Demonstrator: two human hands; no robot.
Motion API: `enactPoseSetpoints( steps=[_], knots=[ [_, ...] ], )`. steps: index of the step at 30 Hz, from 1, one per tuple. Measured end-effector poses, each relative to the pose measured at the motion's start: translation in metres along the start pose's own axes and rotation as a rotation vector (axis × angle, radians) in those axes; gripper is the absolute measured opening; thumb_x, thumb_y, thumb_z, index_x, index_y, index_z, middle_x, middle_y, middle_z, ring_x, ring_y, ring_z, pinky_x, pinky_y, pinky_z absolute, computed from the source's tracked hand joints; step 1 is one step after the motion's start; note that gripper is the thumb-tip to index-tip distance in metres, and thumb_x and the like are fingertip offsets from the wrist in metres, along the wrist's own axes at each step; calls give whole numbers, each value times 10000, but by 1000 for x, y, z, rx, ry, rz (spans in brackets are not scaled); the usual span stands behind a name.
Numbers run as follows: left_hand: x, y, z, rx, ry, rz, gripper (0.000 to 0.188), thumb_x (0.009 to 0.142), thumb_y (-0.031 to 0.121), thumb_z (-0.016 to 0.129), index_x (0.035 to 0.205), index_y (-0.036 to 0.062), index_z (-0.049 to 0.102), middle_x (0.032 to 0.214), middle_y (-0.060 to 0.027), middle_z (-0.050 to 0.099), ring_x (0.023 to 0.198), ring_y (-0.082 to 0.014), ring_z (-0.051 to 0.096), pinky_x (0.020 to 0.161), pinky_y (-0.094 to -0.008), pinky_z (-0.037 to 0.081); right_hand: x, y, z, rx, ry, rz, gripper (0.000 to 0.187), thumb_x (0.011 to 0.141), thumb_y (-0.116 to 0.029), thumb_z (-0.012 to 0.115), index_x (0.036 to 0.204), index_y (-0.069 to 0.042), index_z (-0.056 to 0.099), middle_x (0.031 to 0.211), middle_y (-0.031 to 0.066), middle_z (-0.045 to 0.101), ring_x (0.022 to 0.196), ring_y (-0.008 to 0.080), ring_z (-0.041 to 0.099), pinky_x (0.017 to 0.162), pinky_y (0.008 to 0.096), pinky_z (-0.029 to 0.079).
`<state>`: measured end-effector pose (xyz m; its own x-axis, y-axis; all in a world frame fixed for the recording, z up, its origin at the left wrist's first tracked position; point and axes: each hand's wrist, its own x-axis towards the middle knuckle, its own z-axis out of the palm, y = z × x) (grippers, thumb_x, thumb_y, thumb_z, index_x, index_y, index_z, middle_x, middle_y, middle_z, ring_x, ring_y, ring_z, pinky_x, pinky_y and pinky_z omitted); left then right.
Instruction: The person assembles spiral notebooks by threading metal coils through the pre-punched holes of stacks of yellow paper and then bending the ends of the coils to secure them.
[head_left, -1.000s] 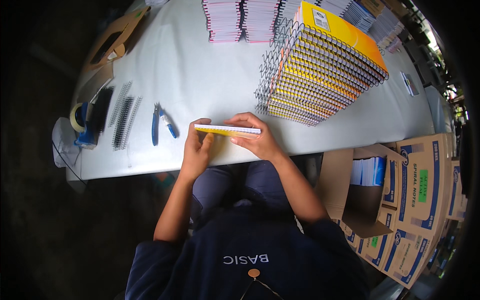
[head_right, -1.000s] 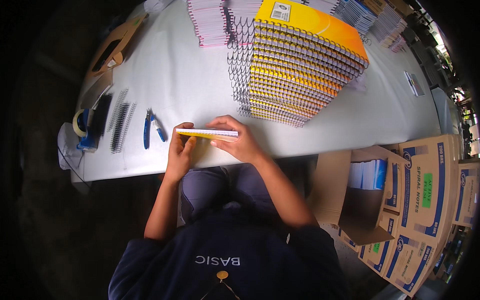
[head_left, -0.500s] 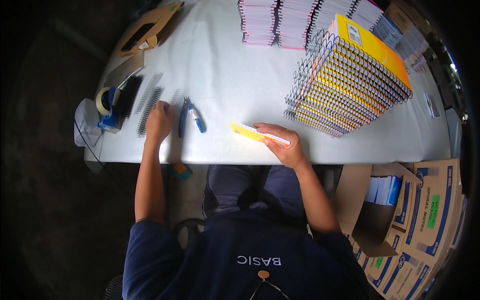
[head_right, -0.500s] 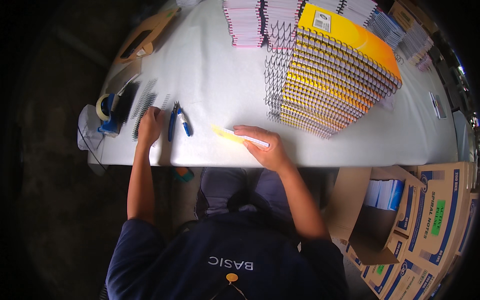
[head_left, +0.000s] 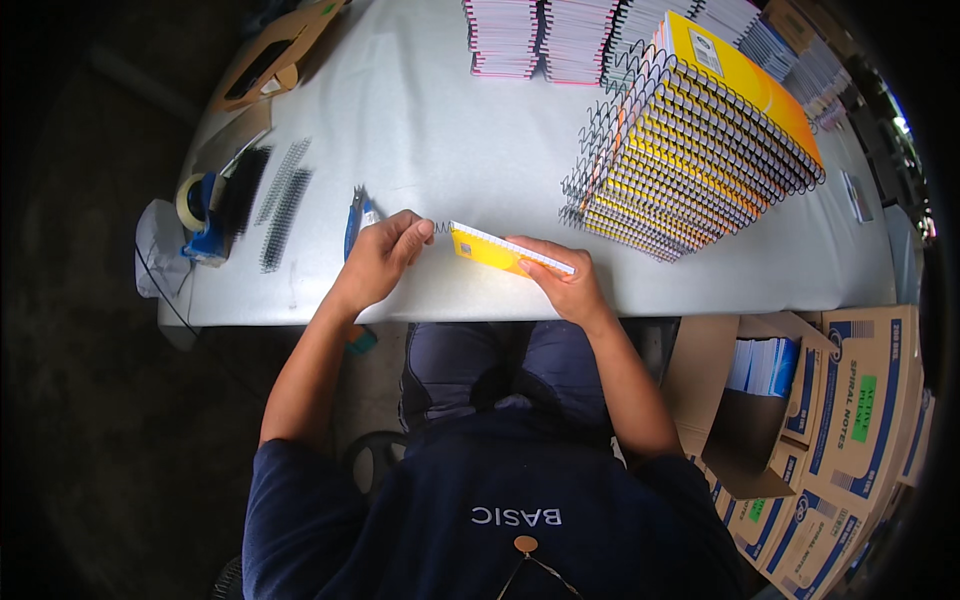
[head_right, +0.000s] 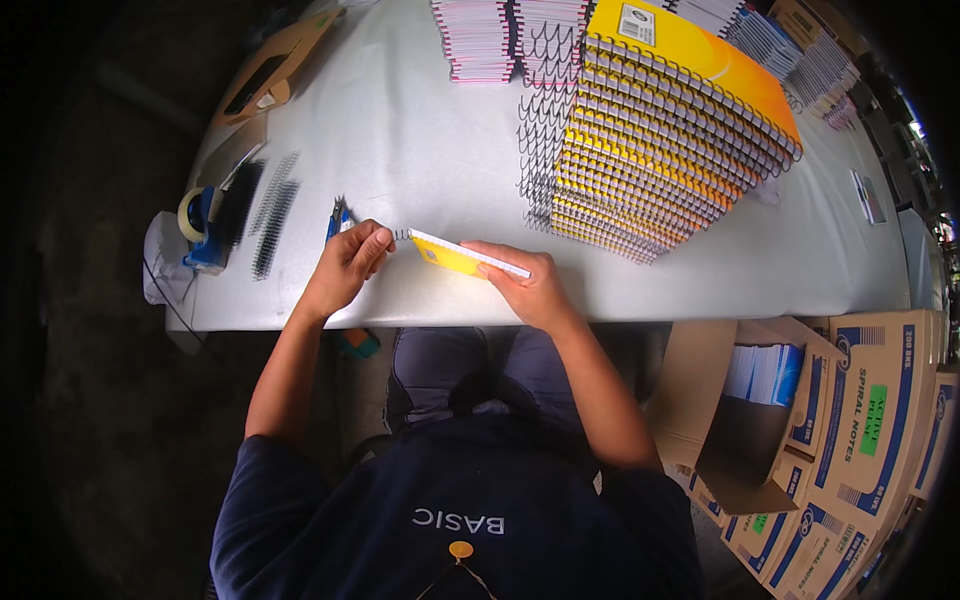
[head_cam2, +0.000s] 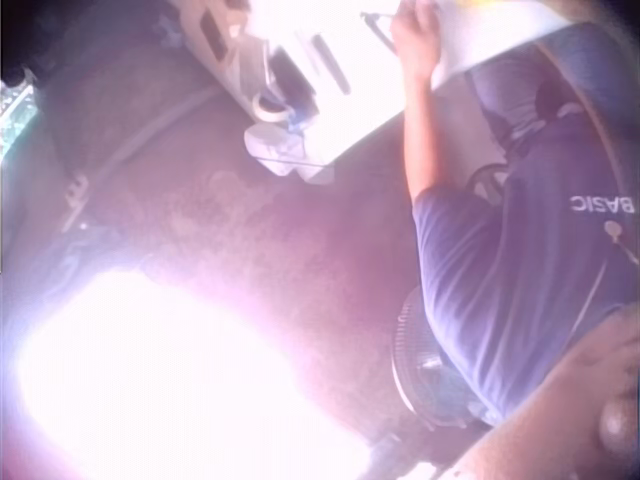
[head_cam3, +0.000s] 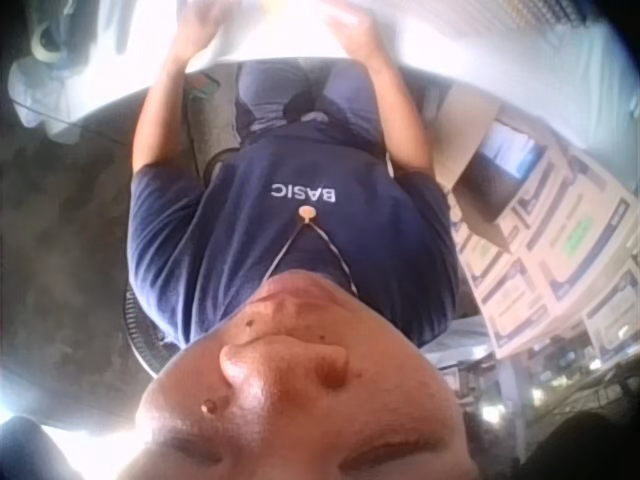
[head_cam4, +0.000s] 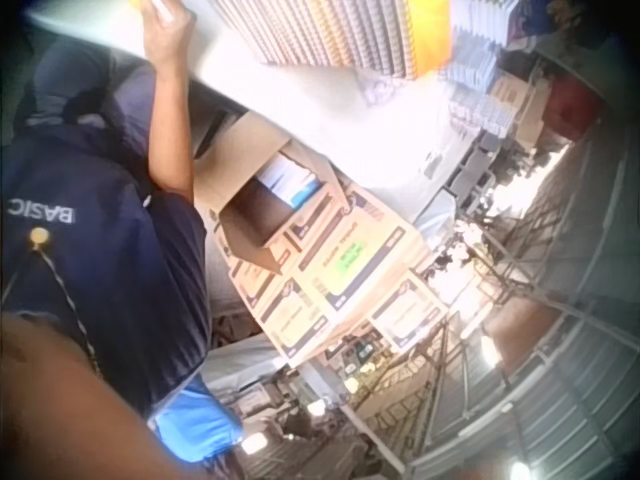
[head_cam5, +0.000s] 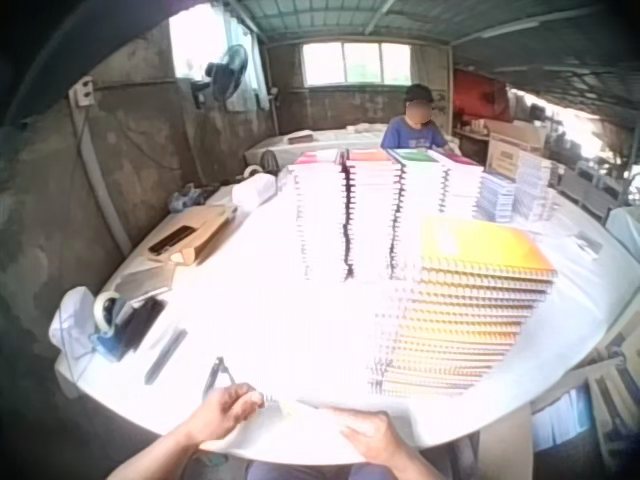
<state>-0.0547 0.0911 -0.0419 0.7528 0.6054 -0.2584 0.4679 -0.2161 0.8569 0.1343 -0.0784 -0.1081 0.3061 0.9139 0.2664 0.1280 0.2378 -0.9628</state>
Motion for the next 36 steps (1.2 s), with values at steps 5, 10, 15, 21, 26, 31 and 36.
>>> enactPoseSetpoints(
  steps=[5, 10, 15, 21, 26, 31, 36],
  knots=[
    [13, 6, -11, 6, -37, 260, 192, 889, 243, 581, 906, 52, 576, 787, -1, 561, 648, -77, 476, 627, -222, 390, 1, 1, -1, 19, -11, 17, 293, 841, 16, 565, 1133, 2, 597, 1046, 105, 653, 918, 119, 601, 830, 248, 476],
    [15, 34, -13, 709, 59, 545, 421, 771, 210, 693, 1150, 104, 544, 982, -48, 609, 898, -198, 559, 904, -354, 313, 0, -3, 1, 55, 15, 78, 286, 841, -1, 573, 1126, 11, 597, 1013, 99, 659, 893, 105, 591, 817, 253, 479],
    [20, 47, -9, 1035, 15, 626, 522, 722, 298, 719, 1173, 129, 518, 1178, -84, 525, 1112, -245, 465, 944, -400, 295, -1, -2, -3, -93, -21, 43, 302, 838, 0, 573, 1139, -4, 589, 1022, 126, 659, 895, 140, 621, 791, 264, 487],
    [-16, -52, 58, 961, 368, 827, 981, 727, 752, 401, 1334, -17, 353, 1399, -241, 313, 1323, -407, 229, 999, -613, 197, -17, -7, 21, -201, 76, -114, 304, 825, 4, 580, 1126, -33, 603, 1049, 161, 640, 942, 243, 643, 792, 296, 498],
    [-8, -33, 32, 1008, 744, 839, 1066, 740, 779, 353, 1368, -73, 226, 1431, -329, 103, 1339, -487, -54, 998, -619, -120, -32, -3, 35, -198, 74, -143, 327, 802, 30, 578, 1120, -41, 604, 1041, 156, 640, 941, 282, 637, 789, 324, 507],
    [-33, -96, 75, 988, 375, 811, 1086, 757, 767, 324, 1335, -144, 206, 1382, -375, 193, 1324, -506, 83, 998, -621, -105, -32, -2, 46, -178, 117, -119, 341, 797, 39, 570, 1129, -33, 596, 1052, 165, 633, 938, 299, 633, 789, 334, 507],
    [-26, -6, 42, 803, 505, 690, 811, 713, 398, 731, 1315, 48, 316, 1338, -197, 364, 1296, -360, 259, 1046, -519, 117, -32, 0, 22, -113, 86, -32, 282, 837, 12, 556, 1114, -14, 607, 1017, 162, 654, 883, 197, 649, 760, 288, 499]
  ],
)
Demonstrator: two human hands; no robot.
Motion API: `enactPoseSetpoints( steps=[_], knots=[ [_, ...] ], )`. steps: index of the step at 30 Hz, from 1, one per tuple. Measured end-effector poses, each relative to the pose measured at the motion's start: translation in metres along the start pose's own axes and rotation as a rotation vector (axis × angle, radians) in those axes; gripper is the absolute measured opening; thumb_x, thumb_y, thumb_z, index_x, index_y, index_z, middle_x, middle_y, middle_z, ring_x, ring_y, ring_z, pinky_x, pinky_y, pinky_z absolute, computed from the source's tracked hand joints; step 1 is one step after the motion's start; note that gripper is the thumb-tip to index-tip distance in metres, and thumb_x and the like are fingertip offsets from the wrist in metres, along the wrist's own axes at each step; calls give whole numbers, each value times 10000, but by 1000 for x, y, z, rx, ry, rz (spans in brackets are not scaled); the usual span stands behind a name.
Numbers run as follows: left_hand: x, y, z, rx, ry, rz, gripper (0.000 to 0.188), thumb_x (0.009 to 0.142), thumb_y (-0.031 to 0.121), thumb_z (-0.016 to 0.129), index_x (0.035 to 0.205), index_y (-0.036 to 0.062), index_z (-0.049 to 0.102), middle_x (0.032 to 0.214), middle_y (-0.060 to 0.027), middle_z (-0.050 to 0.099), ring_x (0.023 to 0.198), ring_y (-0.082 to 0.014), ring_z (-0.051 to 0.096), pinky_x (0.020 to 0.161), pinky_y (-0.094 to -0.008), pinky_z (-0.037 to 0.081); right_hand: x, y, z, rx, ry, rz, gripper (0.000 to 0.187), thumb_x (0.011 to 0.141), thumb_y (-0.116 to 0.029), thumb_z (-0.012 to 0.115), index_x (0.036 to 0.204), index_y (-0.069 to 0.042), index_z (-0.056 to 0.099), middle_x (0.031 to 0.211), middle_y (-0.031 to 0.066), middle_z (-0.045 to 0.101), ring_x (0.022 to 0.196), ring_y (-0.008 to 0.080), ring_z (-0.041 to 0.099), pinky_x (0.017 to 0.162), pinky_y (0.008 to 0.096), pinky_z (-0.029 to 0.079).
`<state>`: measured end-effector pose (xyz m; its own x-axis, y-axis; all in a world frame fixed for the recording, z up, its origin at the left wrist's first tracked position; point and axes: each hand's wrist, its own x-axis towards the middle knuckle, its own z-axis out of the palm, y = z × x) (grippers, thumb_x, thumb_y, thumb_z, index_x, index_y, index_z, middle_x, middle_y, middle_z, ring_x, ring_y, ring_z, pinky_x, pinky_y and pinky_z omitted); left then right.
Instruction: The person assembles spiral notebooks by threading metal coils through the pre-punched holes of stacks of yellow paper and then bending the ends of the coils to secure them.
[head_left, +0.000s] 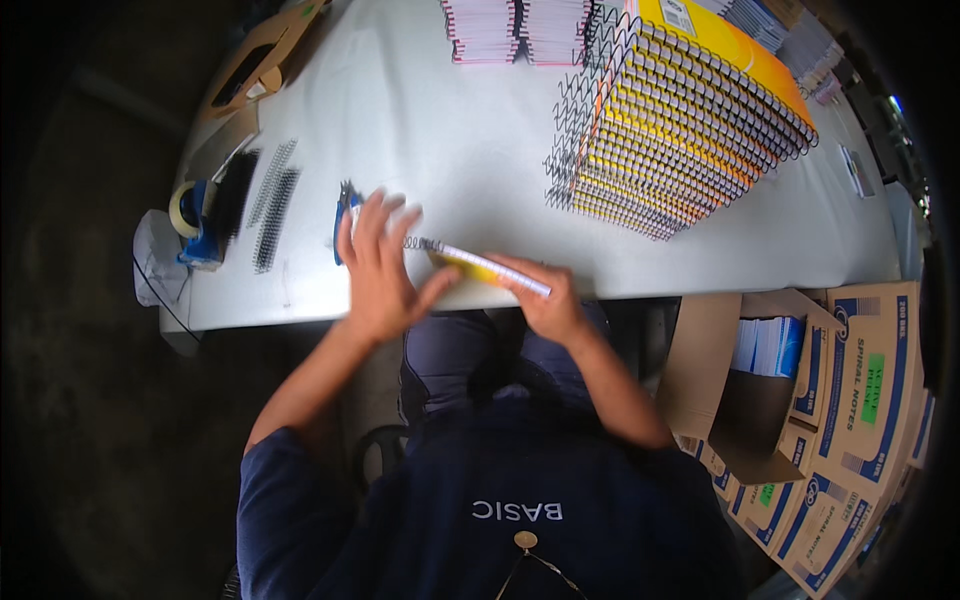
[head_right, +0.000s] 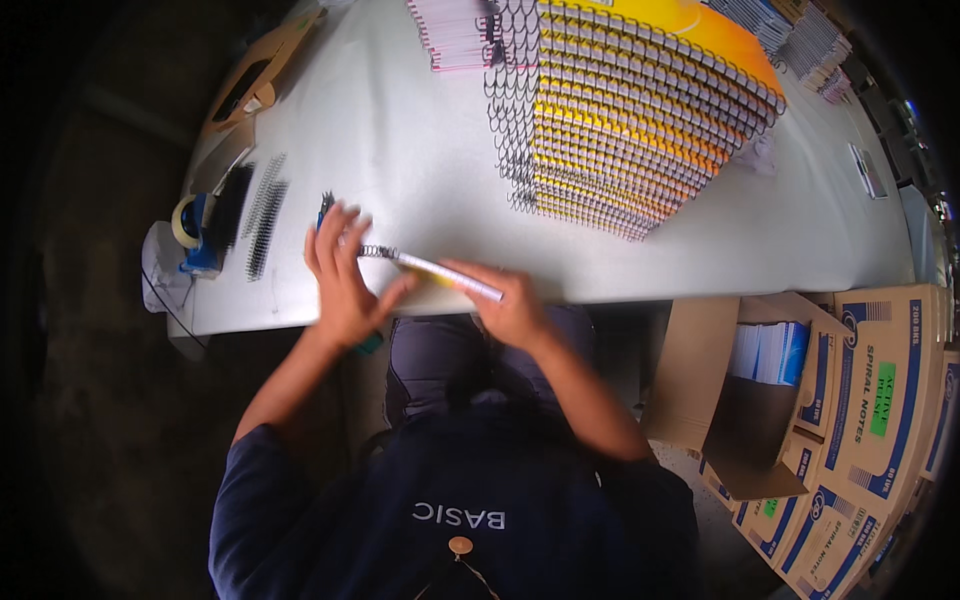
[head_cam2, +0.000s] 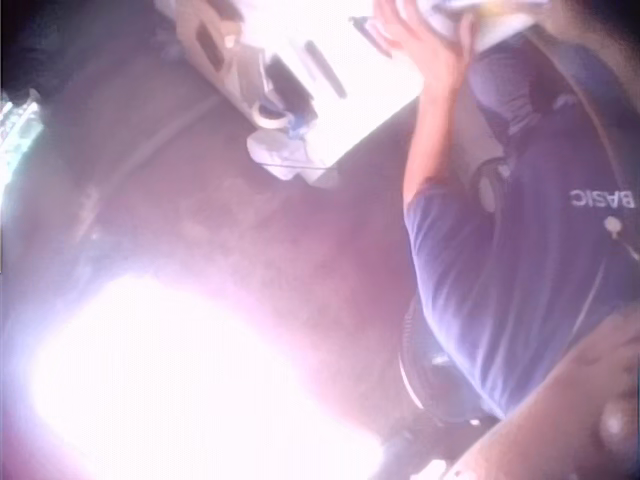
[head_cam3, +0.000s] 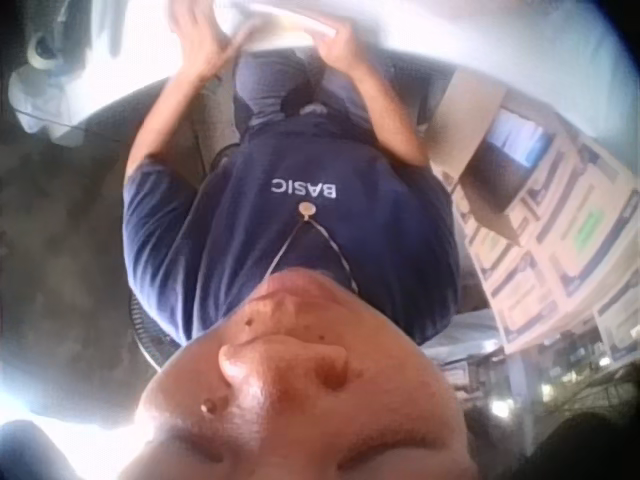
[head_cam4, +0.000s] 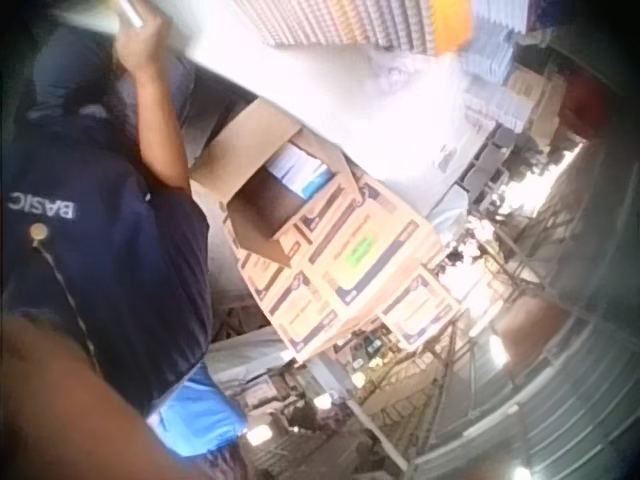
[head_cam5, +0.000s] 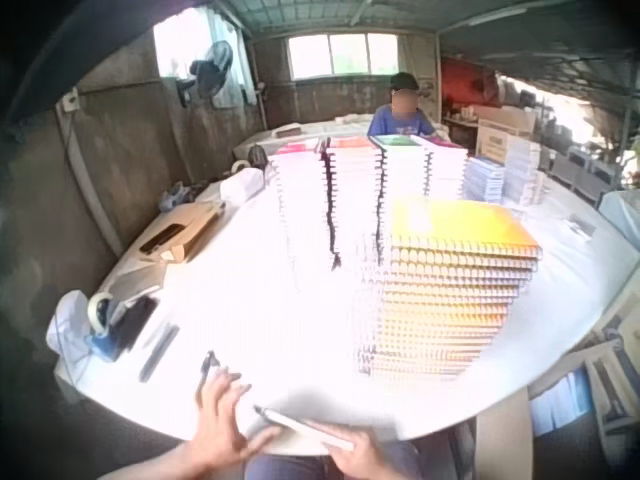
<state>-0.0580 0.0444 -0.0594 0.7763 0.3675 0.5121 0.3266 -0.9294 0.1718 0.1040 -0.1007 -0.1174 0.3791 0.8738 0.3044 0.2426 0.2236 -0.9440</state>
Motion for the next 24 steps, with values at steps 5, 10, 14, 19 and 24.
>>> enactPoseSetpoints(
  steps=[5, 10, 14, 19, 24],
  knots=[
    [30, -23, -21, -608, -432, -342, 158, 830, 125, 646, 950, 23, 631, 818, -92, 602, 712, -144, 578, 631, -260, 461, 24, -5, -21, 102, -105, 115, 240, 857, -47, 569, 1088, -2, 620, 958, 109, 677, 827, 109, 604, 760, 245, 478],
    [39, -35, -30, -643, -595, -409, 259, 910, 249, 550, 910, -4, 607, 732, -26, 557, 700, -97, 531, 634, -243, 435, 25, 0, -22, 143, -103, 155, 235, 863, -65, 572, 1082, 3, 620, 940, 88, 676, 828, 97, 589, 772, 239, 474],
    [45, -49, -26, -759, -693, -455, 340, 938, 344, 487, 932, 12, 558, 702, 11, 488, 656, -67, 449, 598, -221, 384, 25, -1, -24, 152, -126, 191, 245, 865, -61, 573, 1088, 36, 604, 980, 107, 663, 901, 121, 587, 831, 258, 465],
    [48, -66, -19, -946, -797, -517, 297, 941, 326, 485, 865, 51, 568, 632, 28, 449, 568, -63, 387, 531, -206, 337, 25, -4, -24, 207, -117, 233, 250, 868, -66, 575, 1094, 37, 602, 987, 101, 660, 908, 117, 580, 834, 256, 462],
    [61, -74, -17, -1121, -747, -544, 171, 828, 180, 663, 914, 49, 593, 728, 13, 562, 684, -93, 494, 634, -238, 410, 24, 0, -22, 199, -93, 217, 254, 866, -59, 570, 1109, 2, 609, 965, 72, 669, 853, 83, 569, 791, 234, 464]
  ],
)
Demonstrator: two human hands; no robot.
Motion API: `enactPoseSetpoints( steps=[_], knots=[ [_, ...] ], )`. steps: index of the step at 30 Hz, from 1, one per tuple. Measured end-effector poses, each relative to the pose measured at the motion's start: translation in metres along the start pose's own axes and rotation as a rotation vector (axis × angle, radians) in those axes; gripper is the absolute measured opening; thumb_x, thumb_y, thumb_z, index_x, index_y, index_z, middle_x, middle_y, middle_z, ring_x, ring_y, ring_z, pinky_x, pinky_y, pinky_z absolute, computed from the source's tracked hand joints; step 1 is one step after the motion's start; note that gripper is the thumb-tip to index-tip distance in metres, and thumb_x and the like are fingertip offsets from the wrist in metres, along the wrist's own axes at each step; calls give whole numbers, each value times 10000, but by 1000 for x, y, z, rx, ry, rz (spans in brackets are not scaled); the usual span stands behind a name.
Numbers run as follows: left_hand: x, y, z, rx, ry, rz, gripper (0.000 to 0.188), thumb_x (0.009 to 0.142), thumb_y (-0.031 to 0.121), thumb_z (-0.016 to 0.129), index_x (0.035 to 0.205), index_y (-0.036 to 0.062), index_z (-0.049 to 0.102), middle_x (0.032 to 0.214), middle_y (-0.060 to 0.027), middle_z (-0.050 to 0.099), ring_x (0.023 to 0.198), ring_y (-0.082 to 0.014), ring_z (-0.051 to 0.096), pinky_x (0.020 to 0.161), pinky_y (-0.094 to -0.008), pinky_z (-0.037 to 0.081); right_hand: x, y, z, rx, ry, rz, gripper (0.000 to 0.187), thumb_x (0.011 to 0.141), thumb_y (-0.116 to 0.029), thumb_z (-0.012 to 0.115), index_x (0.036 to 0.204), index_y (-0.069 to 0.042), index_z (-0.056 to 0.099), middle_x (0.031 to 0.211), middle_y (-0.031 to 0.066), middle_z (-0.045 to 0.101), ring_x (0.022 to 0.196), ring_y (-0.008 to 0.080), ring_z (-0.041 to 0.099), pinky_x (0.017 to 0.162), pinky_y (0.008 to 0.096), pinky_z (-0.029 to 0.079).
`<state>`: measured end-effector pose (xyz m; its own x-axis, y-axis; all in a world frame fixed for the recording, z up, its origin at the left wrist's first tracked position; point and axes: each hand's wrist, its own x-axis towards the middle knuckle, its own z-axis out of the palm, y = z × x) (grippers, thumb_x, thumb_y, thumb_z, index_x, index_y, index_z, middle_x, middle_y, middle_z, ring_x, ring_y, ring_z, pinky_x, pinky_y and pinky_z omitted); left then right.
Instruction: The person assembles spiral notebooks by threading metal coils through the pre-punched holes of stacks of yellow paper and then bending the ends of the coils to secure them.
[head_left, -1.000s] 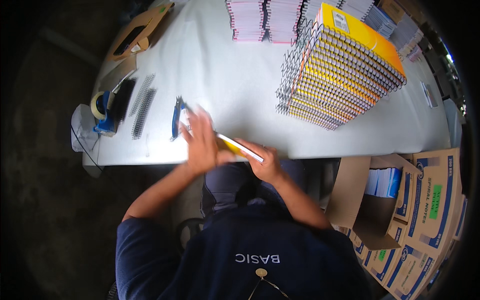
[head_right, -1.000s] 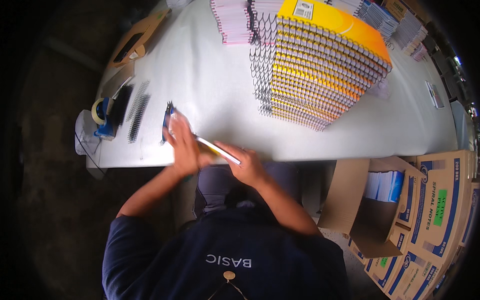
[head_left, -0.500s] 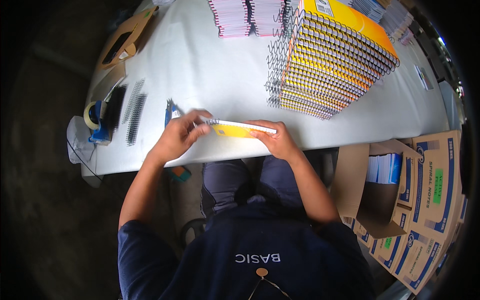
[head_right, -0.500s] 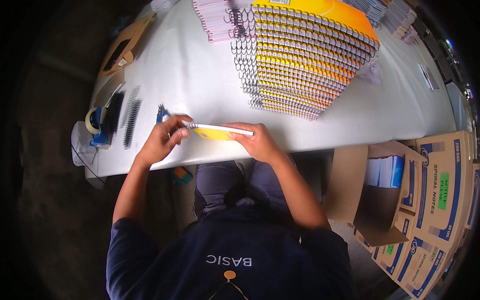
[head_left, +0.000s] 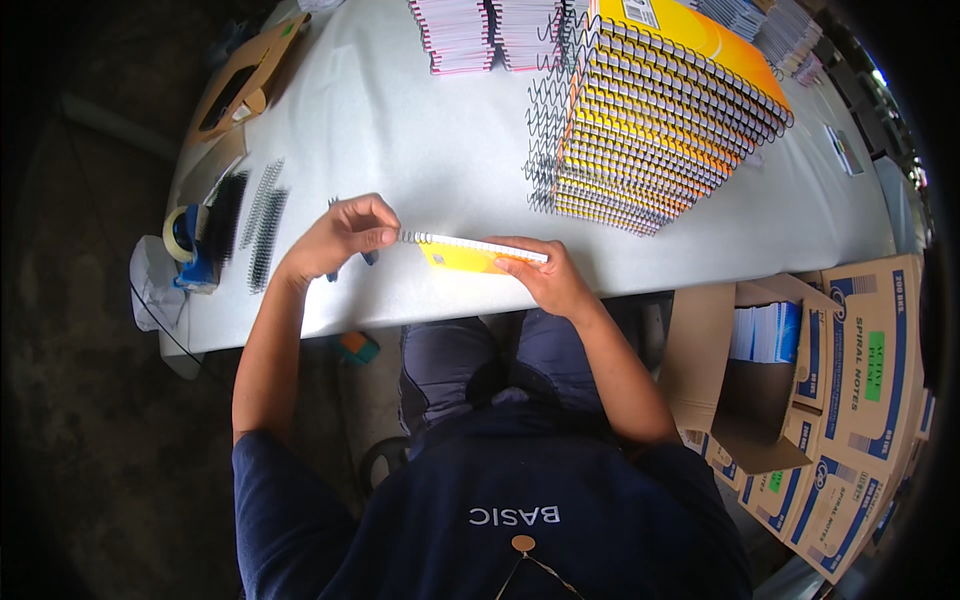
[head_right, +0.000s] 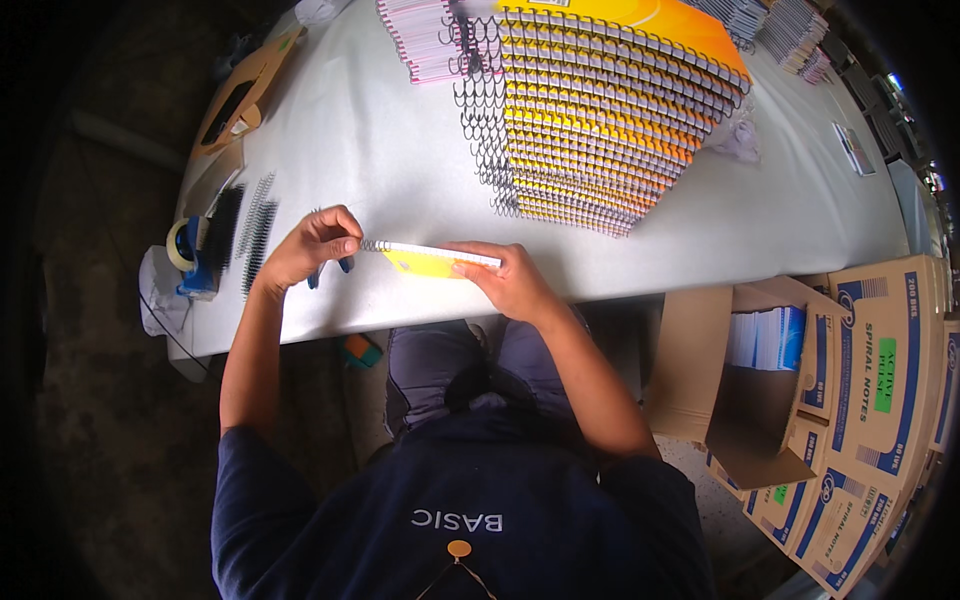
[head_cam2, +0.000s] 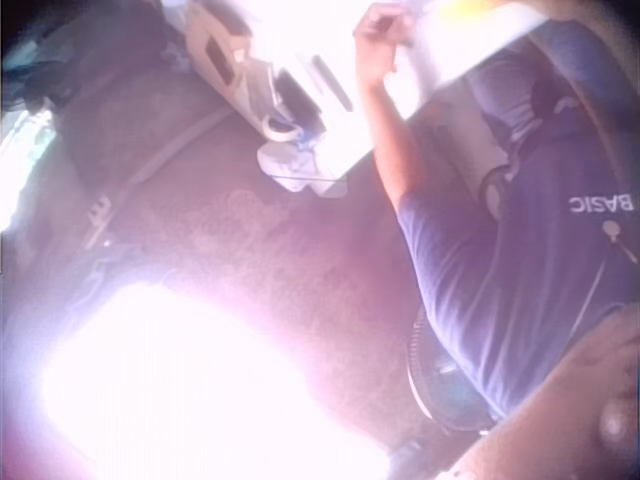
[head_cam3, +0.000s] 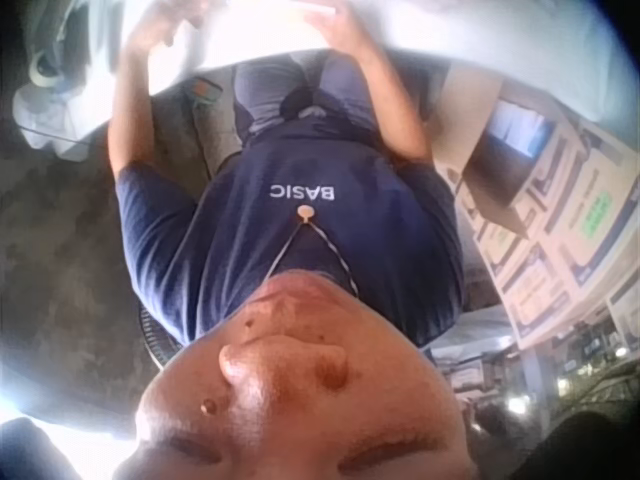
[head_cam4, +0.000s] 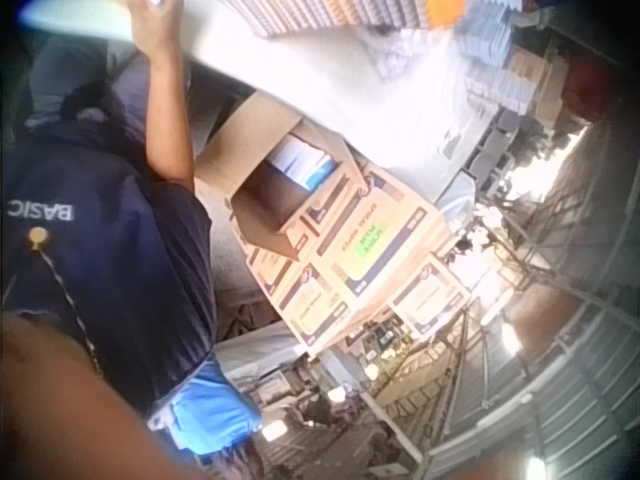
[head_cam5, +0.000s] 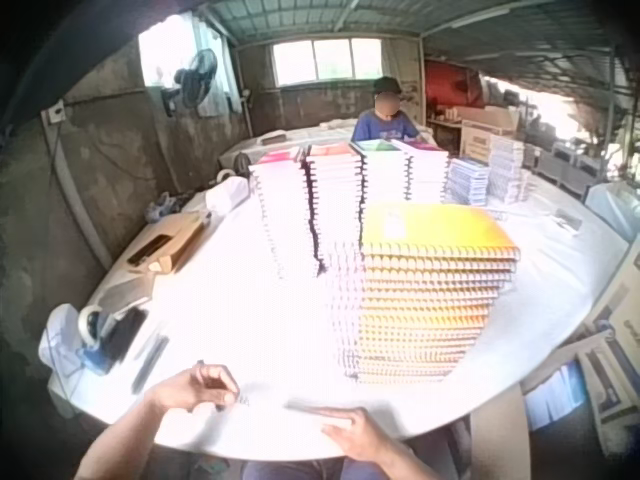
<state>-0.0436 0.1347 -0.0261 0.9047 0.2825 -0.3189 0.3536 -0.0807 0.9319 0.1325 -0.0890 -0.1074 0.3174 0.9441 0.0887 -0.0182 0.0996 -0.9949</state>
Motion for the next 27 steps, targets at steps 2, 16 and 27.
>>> enactPoseSetpoints(
  steps=[2, 16, 27],
  knots=[
    [-1, 13, 5, 365, 64, 155, 197, 810, 174, 674, 946, 50, 605, 744, 23, 577, 748, -112, 508, 693, -275, 411, 0, 1, 0, -17, 9, -19, 260, 862, -51, 569, 1114, -1, 607, 975, 80, 670, 857, 86, 575, 792, 237, 468],
    [-31, -100, 102, 1412, 560, 751, 989, 687, 782, 429, 1343, 44, 374, 1398, -221, 309, 1282, -439, 260, 1004, -640, 91, -19, 6, 21, -259, 143, -332, 369, 780, 74, 551, 1120, -57, 611, 1071, 129, 637, 974, 266, 626, 823, 322, 499],
    [-39, -105, 121, 1451, 454, 943, 1073, 722, 809, 318, 1355, -57, 287, 1354, -390, 232, 1338, -484, 33, 1003, -641, -78, -28, 12, 39, -348, 143, -490, 411, 758, 92, 538, 1131, -66, 608, 1095, 115, 626, 980, 280, 616, 839, 343, 498]
  ],
)
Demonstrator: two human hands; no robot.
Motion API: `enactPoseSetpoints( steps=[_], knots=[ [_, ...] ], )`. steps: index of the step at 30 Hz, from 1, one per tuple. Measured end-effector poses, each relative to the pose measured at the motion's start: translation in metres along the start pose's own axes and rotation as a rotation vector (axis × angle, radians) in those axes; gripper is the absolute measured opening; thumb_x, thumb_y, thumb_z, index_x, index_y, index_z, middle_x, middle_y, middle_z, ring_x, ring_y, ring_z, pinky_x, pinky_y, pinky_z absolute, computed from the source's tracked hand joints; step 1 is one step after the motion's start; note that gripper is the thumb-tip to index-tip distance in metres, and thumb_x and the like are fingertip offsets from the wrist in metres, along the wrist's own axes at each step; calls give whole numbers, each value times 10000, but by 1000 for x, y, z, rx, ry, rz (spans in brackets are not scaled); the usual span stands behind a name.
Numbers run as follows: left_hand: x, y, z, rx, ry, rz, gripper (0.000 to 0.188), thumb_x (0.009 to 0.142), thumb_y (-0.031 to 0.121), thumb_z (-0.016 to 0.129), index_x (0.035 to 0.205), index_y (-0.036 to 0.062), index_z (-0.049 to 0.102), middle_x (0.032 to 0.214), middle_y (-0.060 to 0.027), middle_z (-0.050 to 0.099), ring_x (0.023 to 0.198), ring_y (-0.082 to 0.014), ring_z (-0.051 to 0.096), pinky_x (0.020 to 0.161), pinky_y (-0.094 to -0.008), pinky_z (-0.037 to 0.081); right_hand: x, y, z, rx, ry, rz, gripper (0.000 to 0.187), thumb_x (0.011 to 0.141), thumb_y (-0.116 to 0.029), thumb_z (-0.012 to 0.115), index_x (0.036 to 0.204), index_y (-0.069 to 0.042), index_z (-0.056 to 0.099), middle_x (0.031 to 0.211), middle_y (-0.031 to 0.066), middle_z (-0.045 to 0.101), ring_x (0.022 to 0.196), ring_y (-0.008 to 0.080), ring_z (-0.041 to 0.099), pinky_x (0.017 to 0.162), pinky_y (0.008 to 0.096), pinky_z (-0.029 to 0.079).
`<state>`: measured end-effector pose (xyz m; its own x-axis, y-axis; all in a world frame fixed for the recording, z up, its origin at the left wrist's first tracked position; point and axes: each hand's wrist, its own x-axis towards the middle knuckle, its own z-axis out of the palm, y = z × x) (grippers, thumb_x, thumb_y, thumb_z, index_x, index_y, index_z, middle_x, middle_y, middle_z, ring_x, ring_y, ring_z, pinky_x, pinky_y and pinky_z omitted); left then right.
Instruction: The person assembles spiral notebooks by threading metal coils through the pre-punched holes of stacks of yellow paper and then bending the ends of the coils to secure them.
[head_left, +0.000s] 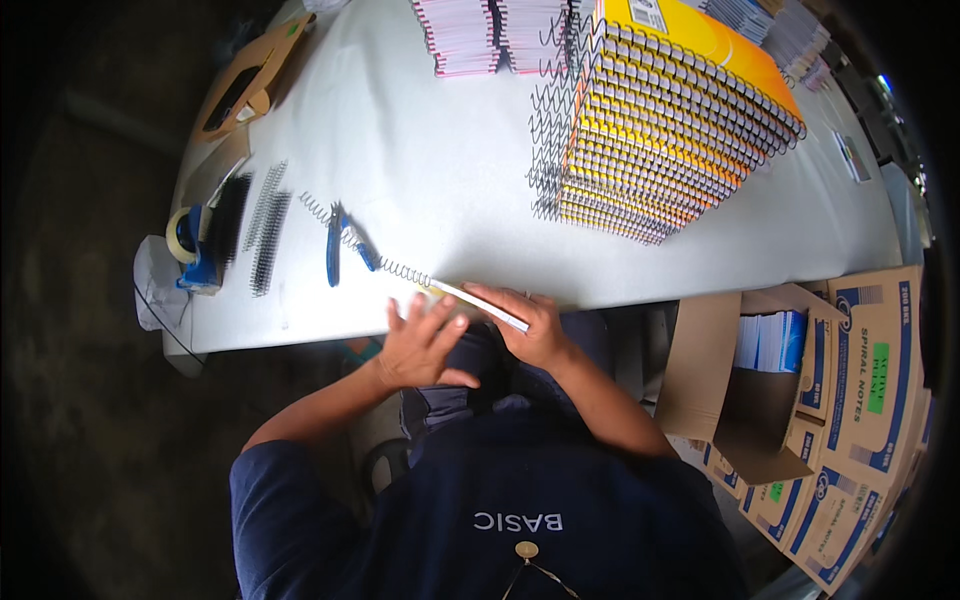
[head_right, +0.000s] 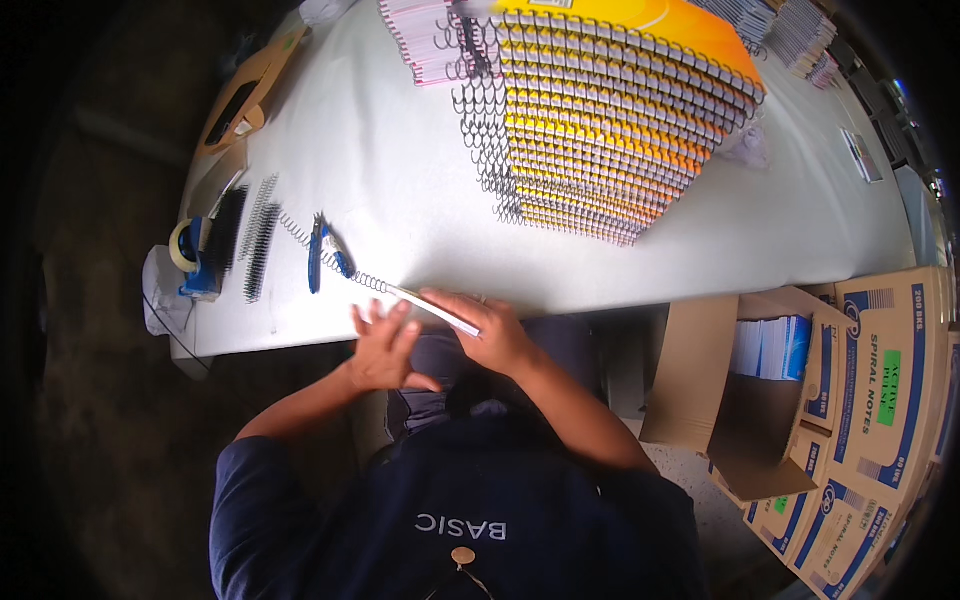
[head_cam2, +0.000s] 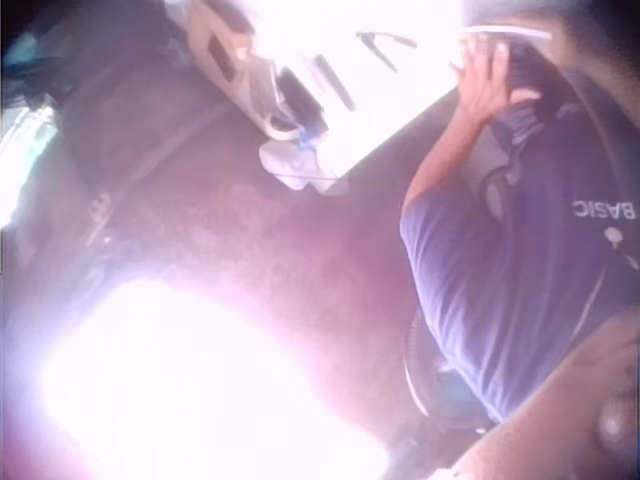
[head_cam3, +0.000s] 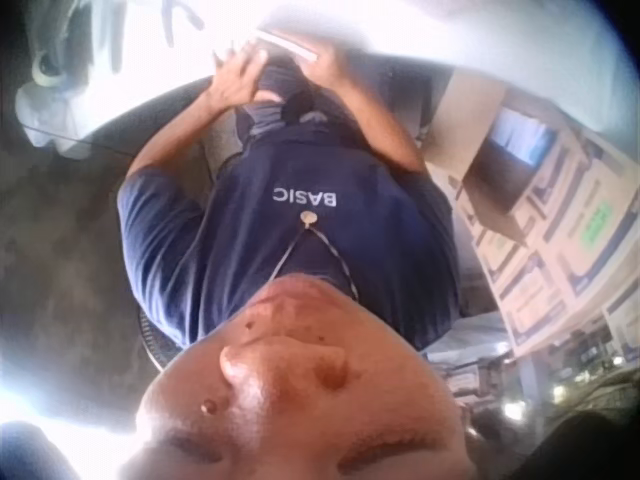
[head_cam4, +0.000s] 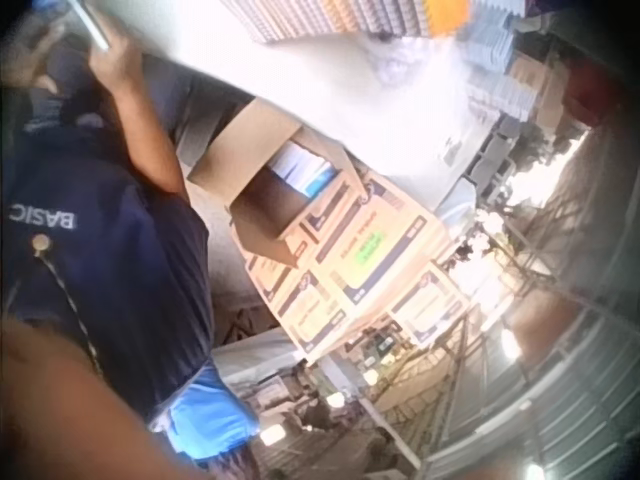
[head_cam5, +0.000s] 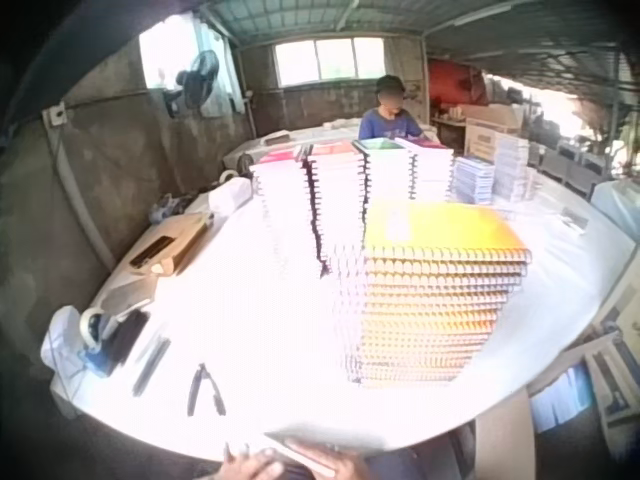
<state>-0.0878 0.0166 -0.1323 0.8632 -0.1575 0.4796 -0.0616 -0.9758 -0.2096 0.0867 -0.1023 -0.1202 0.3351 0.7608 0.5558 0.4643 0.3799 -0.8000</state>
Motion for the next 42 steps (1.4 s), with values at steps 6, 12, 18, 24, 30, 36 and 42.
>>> enactPoseSetpoints(
  steps=[6, 12, 18, 24, 30, 36, 42],
  knots=[
    [43, -35, 5, 24, 101, -547, 1099, 751, 781, 306, 1362, -117, 144, 1381, -393, 106, 1291, -539, 102, 985, -668, 83, -8, 5, 1, -27, 21, 16, 424, 735, 94, 570, 1123, -69, 614, 1089, 116, 629, 959, 272, 624, 827, 335, 506],
    [40, -26, -11, 132, 409, -141, 971, 742, 813, 210, 1284, 48, 461, 1309, -387, 266, 1307, -516, 107, 1036, -619, 20, -11, 5, -2, -79, -18, -66, 450, 712, 102, 584, 1133, -56, 608, 1100, 99, 630, 981, 249, 621, 852, 335, 497],
    [-6, 13, 29, -404, 9, -44, 1025, 727, 794, 345, 1344, -22, 291, 1376, -408, 107, 1300, -562, 41, 1013, -636, 128, -5, 2, -3, -79, 0, -89, 502, 683, 103, 588, 1156, -64, 592, 1143, 108, 608, 1029, 254, 602, 860, 336, 496],
    [62, -34, 11, -125, 484, -337, 1088, 725, 803, 315, 1394, -45, 184, 1430, -350, 44, 1326, -517, -3, 1031, -628, 54, -3, 0, 1, -114, -77, -201, 417, 736, 32, 603, 1143, -60, 591, 1128, 101, 614, 1046, 259, 589, 871, 353, 487],
    [41, -1, 13, -245, 274, 218, 1082, 696, 801, 388, 1393, -11, 228, 1388, -387, 131, 1305, -530, 124, 1015, -648, 83, -5, 7, -4, -153, 7, -114, 439, 732, 32, 601, 1162, -49, 570, 1132, 101, 610, 1034, 261, 592, 878, 347, 483],
    [49, 5, 31, -318, 129, -281, 1135, 692, 813, 365, 1372, -82, 210, 1396, -376, 105, 1290, -535, 161, 1022, -640, 81, 3, 3, 0, -32, 2, -46, 440, 756, 31, 586, 1183, -70, 557, 1133, 112, 606, 986, 279, 612, 829, 359, 509],
    [87, -17, 2, 3, 444, -224, 999, 772, 758, 310, 1379, -32, 238, 1397, -365, 115, 1277, -541, 169, 1005, -654, 110, 4, 12, 3, -25, -69, -30, 440, 753, 33, 565, 1177, -85, 562, 1121, 124, 609, 978, 295, 611, 814, 378, 508]
  ],
)
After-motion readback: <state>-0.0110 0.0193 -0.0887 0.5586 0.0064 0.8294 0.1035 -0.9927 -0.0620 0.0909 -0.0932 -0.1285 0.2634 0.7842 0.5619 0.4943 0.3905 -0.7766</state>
